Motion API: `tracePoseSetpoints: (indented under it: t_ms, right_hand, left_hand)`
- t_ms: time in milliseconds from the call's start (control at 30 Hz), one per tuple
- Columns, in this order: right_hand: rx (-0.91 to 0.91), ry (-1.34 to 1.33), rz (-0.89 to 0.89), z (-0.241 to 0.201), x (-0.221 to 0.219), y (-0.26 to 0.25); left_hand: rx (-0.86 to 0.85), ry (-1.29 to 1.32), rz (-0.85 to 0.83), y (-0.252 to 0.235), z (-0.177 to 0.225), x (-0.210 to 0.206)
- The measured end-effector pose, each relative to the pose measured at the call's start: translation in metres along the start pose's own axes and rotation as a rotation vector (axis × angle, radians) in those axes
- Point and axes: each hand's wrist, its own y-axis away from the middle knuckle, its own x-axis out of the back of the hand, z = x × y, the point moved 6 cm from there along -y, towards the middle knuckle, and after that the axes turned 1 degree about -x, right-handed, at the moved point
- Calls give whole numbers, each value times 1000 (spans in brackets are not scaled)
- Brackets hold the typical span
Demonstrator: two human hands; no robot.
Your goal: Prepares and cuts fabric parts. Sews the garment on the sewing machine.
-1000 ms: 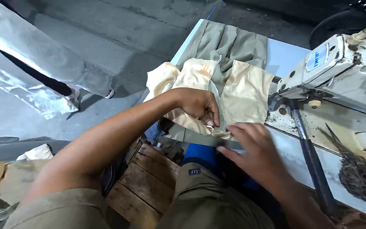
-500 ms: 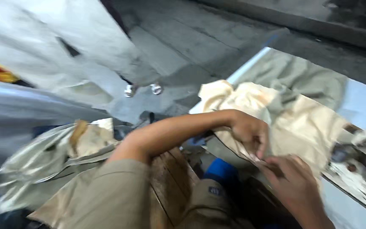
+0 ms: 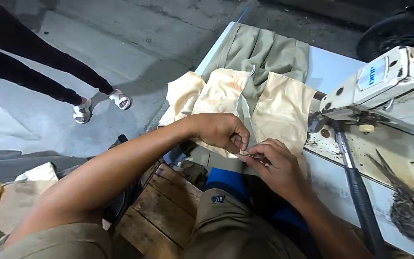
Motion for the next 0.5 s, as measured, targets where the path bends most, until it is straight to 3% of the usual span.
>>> tracePoseSetpoints:
  t_ms: [200,500]
  right_hand:
    - [-9,-45,-28,2,-4,-6]
    - [-176,-189,-79,15,-7,-15]
  left_hand:
    - [-27,-96,144,3,-4,2]
    - [54,-15,130,18,-1,6]
